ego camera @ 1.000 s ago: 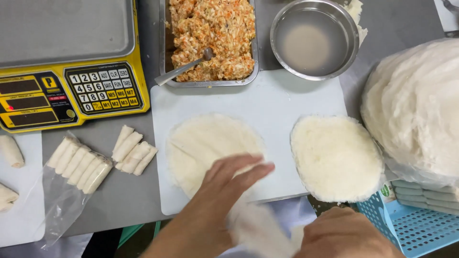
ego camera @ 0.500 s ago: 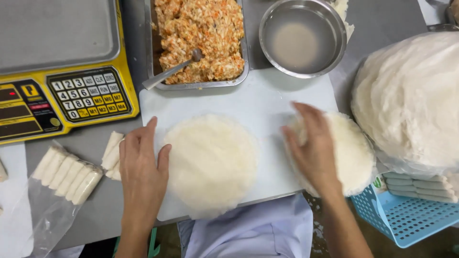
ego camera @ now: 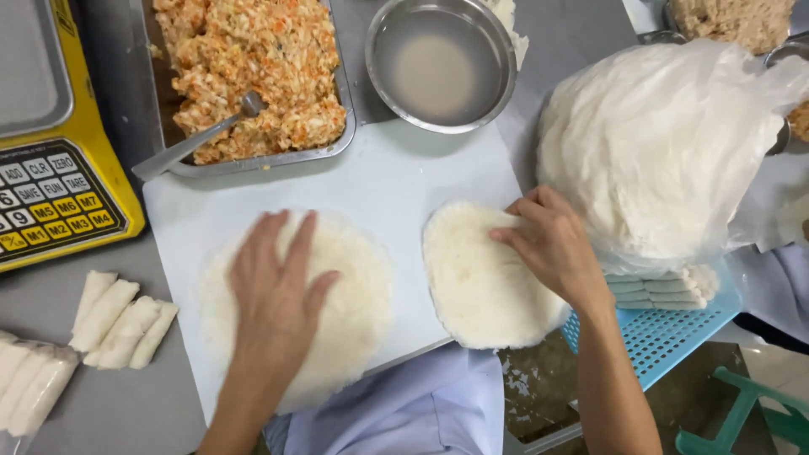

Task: Separating individual spring roll wrappers from a large stack on a production table

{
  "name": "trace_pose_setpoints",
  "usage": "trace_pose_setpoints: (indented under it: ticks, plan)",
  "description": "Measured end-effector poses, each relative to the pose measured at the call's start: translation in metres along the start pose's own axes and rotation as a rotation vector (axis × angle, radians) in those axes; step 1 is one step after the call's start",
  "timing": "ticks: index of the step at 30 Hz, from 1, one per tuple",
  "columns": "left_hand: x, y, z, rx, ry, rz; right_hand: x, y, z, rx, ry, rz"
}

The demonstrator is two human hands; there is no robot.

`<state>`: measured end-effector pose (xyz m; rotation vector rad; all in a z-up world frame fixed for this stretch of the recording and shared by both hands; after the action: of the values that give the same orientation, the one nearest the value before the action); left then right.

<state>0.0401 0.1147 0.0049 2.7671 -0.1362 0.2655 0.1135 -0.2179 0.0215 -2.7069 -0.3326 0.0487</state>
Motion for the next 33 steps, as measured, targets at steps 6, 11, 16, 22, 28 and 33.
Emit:
trace_pose_setpoints:
  ticks: [6, 11, 16, 22, 28, 33]
  plan:
    - [0.016, 0.078, 0.021, -0.875, -0.349, -0.081, -0.041, -0.03, -0.036, 0.435, -0.002, 0.093]
    - [0.032, 0.099, 0.02, -1.3, -0.214, -0.247, -0.073, -0.003, -0.031, 1.228, 0.104, 0.288]
    - [0.047, 0.093, 0.019, -1.15, -0.084, -0.159, -0.124, 0.023, 0.024, 1.605, 0.015, 0.316]
    - [0.021, 0.12, 0.041, -0.349, 0.029, 0.203, -0.119, 0.017, 0.046, 1.279, 0.176, 0.653]
    - [-0.034, 0.167, 0.047, -0.528, -0.147, 0.409, -0.121, -0.002, 0.058, 1.443, 0.242, 0.711]
    - [-0.026, 0.168, 0.033, -0.49, 0.067, 0.504, -0.113, -0.016, 0.057, 1.626, 0.295, 0.774]
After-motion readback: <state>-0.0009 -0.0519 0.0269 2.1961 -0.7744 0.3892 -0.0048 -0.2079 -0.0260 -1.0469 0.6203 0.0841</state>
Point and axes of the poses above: each hand's wrist, its own x-axis towards the middle knuckle, its own z-axis out of the palm, y = z × x, the point moved 5 cm from there along x, towards the middle knuckle, and after that the axes turned 1 degree about -z, right-handed, at the moved point
